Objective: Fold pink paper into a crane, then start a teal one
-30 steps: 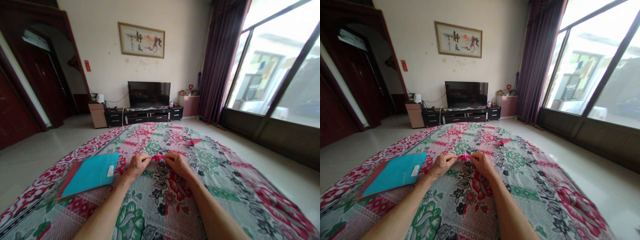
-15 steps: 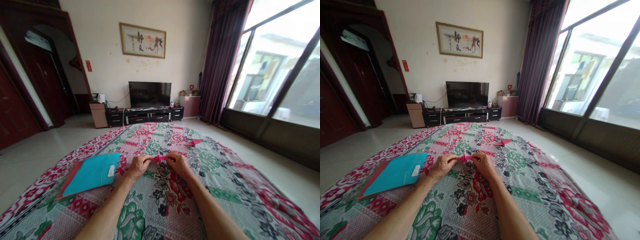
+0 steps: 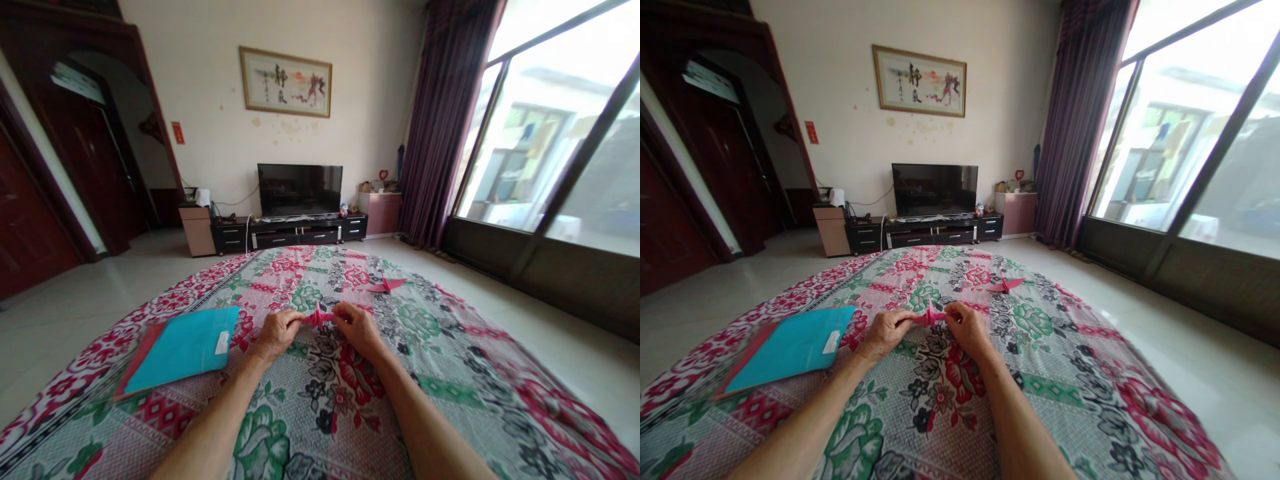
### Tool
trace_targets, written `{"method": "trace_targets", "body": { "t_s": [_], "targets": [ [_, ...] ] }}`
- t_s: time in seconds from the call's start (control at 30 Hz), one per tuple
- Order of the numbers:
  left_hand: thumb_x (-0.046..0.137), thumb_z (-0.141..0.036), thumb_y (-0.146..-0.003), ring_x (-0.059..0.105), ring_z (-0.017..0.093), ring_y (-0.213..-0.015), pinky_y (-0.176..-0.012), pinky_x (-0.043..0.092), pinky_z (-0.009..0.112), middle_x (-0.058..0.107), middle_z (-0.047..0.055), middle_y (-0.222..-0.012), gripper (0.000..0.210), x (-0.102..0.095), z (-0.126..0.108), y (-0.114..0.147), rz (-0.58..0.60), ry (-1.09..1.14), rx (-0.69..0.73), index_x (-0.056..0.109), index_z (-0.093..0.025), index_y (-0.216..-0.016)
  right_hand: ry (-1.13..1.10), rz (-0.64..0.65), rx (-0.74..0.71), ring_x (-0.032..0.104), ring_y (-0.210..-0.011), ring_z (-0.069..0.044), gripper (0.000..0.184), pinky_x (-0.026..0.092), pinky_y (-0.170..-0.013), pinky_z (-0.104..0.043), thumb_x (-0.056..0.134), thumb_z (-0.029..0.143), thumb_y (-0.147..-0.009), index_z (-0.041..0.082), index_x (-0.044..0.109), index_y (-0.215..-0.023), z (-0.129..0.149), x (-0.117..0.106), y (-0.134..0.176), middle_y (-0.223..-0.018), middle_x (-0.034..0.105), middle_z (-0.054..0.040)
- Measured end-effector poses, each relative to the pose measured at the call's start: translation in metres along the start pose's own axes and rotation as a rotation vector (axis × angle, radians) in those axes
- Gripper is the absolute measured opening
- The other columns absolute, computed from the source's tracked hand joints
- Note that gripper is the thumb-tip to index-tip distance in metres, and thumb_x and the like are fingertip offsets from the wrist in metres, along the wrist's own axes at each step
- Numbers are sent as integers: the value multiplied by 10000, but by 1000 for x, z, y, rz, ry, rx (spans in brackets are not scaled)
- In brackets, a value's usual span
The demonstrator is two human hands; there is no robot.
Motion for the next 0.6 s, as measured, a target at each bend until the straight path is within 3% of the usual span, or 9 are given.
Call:
{"method": "trace_targets", "body": {
  "t_s": [0.43, 0.6],
  "targets": [
    [525, -122, -790, 658, 163, -851, -792, 501, 263, 717, 45, -929, 240, 3, 4, 0, 8, -106, 40, 691, -186, -951, 184, 65, -124, 600, -767, -154, 186, 412, -704, -238, 519, 190, -788, 202, 670, -895, 4, 1, 2, -846, 674, -34],
    [534, -141, -799, 648, 177, -840, -794, 497, 286, 710, 51, -911, 219, 3, 5, 0, 28, -197, 23, 690, -182, -948, 263, 61, -101, 578, -728, -152, 141, 397, -680, -241, 557, 246, -791, 194, 668, -860, 0, 0, 2, -797, 658, -35]
  ]
}}
Point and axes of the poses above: each hand's wrist, its own y-axis away from the middle knuckle, its own x-axis out of the palm, z = x × y, the point moved 3 cm from there along -y, towards the middle knuckle
